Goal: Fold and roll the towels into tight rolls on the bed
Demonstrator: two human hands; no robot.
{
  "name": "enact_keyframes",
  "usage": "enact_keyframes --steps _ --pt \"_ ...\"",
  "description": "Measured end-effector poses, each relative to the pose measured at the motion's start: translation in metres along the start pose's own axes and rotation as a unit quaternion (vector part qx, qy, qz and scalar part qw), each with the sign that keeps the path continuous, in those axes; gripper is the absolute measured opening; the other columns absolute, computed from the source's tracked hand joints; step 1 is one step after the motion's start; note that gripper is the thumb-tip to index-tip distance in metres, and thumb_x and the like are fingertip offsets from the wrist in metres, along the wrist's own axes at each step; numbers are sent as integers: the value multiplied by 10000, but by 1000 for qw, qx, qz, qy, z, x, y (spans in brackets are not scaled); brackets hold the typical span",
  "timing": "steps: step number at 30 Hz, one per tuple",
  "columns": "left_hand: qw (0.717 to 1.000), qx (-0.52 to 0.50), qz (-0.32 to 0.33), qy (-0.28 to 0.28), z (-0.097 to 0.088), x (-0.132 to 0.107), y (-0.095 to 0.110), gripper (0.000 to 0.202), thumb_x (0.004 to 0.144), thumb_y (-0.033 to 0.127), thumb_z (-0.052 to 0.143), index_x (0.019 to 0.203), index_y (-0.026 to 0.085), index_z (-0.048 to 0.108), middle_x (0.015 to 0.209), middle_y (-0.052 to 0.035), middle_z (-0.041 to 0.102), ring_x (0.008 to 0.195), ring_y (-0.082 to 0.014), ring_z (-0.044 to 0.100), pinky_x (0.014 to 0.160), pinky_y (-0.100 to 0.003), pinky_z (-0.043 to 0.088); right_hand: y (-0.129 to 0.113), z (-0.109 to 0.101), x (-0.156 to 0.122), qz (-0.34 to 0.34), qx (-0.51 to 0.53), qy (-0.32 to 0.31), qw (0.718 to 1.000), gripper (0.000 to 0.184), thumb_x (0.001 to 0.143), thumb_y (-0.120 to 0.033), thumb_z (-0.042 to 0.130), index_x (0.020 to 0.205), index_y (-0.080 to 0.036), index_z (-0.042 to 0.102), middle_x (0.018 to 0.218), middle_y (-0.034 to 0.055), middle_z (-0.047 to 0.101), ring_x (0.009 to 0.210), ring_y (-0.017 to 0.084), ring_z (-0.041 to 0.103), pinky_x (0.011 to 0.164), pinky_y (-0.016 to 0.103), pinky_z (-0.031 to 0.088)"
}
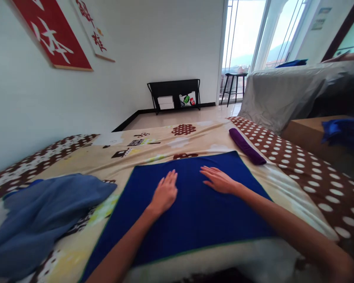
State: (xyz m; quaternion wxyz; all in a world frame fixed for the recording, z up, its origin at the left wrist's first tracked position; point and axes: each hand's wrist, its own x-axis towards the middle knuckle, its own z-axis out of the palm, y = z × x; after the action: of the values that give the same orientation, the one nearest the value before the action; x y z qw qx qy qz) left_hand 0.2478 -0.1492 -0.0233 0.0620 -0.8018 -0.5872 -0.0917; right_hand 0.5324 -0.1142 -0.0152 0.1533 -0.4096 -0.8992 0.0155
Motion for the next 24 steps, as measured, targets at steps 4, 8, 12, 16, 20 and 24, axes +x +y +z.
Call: enact_keyframes --steps 4,8,12,16,20,24 --pt "999 -6 15 -43 29 55 22 506 983 213 358 1477 106 390 1571 -146 355 1467 -235 301 1190 -438 280 -9 56 92 -6 39 -43 998 561 994 -361 314 1489 -112 403 1550 123 364 1461 205 301 1169 392 298" --pt "999 -11 7 -48 53 84 19 551 1000 288 291 1530 138 299 1609 -82 274 1501 -194 211 1229 -455 175 5 83 108 14 51 -41 998 588 1005 -370 294 1527 -103 334 1584 122 284 1494 206 208 1214 428 195" --pt "998 -10 -27 -47 56 80 -9 557 1015 439 262 1546 273 266 1626 -7 230 1509 -172 178 1231 -458 153 28 85 99 19 51 -38 998 629 1004 -545 285 1539 -217 331 1603 53 251 1499 187 186 1228 421 151" --pt "991 12 -118 -56 41 58 -90 557 1010 491 258 1524 287 325 1610 -39 279 1492 -218 244 1194 -514 218 92 65 68 65 35 -31 997 649 985 -635 245 1521 -289 362 1598 19 270 1489 185 222 1230 425 149" --pt "976 49 -205 -57 33 21 -183 561 997 429 302 1516 220 350 1604 -82 286 1488 -263 251 1175 -564 212 166 52 27 143 15 -21 989 676 988 -625 184 1535 -258 338 1588 43 290 1488 206 219 1225 450 170" --pt "961 95 -254 -43 44 3 -217 569 995 475 273 1532 292 304 1629 -31 224 1496 -239 227 1180 -540 203 192 58 14 193 -12 -31 981 694 977 -638 186 1561 -271 262 1609 -3 226 1502 183 151 1241 430 113"
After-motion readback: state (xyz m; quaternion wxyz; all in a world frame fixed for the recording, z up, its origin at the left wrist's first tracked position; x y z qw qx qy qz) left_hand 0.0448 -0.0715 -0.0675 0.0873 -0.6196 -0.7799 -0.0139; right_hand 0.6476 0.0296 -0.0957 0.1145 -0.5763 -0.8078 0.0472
